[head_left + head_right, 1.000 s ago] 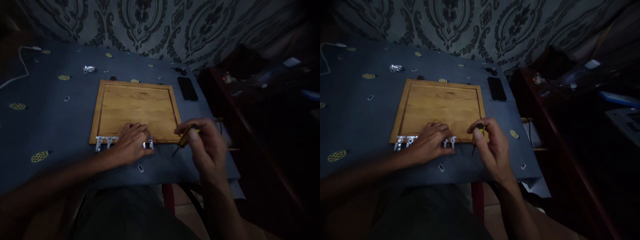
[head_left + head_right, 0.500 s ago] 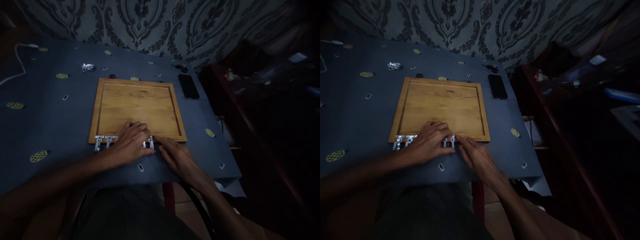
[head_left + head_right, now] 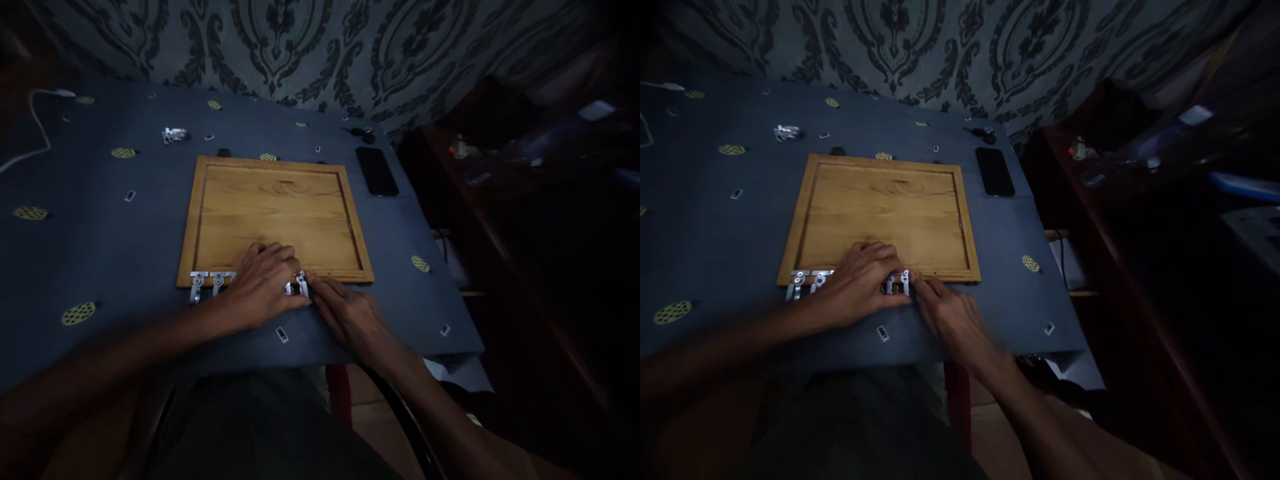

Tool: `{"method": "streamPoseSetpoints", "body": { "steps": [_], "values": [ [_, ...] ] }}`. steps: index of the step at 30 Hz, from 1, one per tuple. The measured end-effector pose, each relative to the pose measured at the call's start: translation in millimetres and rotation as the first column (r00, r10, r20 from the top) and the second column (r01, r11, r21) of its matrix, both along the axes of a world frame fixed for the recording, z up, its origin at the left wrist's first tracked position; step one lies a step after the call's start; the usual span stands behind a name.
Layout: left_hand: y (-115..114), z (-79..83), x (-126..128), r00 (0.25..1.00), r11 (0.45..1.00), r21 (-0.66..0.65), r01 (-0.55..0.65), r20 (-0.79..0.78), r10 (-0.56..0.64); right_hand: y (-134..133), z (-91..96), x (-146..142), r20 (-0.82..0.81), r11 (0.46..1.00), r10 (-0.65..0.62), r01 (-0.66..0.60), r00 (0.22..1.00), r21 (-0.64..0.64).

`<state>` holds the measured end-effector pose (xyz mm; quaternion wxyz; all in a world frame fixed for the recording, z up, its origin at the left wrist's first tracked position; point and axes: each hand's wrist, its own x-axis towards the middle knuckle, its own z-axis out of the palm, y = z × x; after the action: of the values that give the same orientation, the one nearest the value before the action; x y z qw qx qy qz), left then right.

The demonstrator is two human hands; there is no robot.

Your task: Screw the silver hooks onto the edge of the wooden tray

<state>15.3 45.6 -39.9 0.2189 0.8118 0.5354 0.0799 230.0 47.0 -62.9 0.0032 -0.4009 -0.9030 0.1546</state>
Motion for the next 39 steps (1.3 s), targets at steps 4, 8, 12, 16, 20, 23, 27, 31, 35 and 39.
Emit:
{"method": "streamPoseSetpoints", "body": {
  "steps": [4, 8, 12, 16, 20, 23, 27, 31, 35, 39],
  "values": [
    [-1.0, 1.2, -0.8, 0.999, 1.000, -0.010, 0.024, -0.024, -0.024, -1.4, 7.3, -7.0, 0.156, 1.000, -0.017, 0.015, 0.988, 0.011],
    [-2.2, -1.6, -6.3, 0.999, 0.999, 0.039, 0.023, 0.024, -0.024, -1.0, 13.7, -10.9, 0.231, 1.000, -0.012, 0.018, 0.973, -0.025],
    [0.0, 3.0, -11.5, 0.999, 1.000, 0.022, 0.010, 0.045, -0.011, 0.2, 14.4, -11.1, 0.238, 1.000, -0.001, 0.008, 0.971, -0.030],
    [0.6, 10.0, -10.4, 1.000, 0.999, -0.039, 0.012, 0.011, -0.012, 0.4, 15.2, -11.6, 0.258, 1.000, 0.001, 0.005, 0.966, -0.021],
    [-3.3, 5.1, -7.4, 1.000, 1.000, 0.021, -0.004, 0.011, 0.004, -0.1, 18.6, -12.6, 0.249, 0.999, -0.005, 0.013, 0.969, -0.031],
    [-6.5, -1.1, -6.3, 1.000, 0.998, 0.068, 0.005, 0.003, -0.006, 0.0, 19.4, -12.9, 0.252, 1.000, 0.001, 0.003, 0.968, -0.015],
    [-8.2, -3.8, -4.9, 1.000, 0.996, 0.094, 0.002, -0.027, 0.000, 0.1, 18.0, -13.3, 0.240, 1.000, 0.001, 0.001, 0.971, -0.008],
    [-7.6, -3.1, -2.8, 0.999, 0.995, 0.097, -0.002, -0.041, 0.006, 0.1, 18.5, -14.6, 0.246, 0.999, -0.020, 0.026, 0.969, -0.020],
    [-5.9, -1.5, 0.1, 0.997, 0.996, 0.085, -0.024, -0.065, 0.030, 0.6, 19.6, -15.4, 0.222, 0.999, -0.011, 0.019, 0.975, -0.036],
    [-4.1, 1.3, 2.6, 0.996, 0.998, 0.062, -0.027, -0.088, 0.032, 1.0, 19.3, -15.3, 0.213, 0.999, -0.015, 0.025, 0.977, -0.047]
  ]
}}
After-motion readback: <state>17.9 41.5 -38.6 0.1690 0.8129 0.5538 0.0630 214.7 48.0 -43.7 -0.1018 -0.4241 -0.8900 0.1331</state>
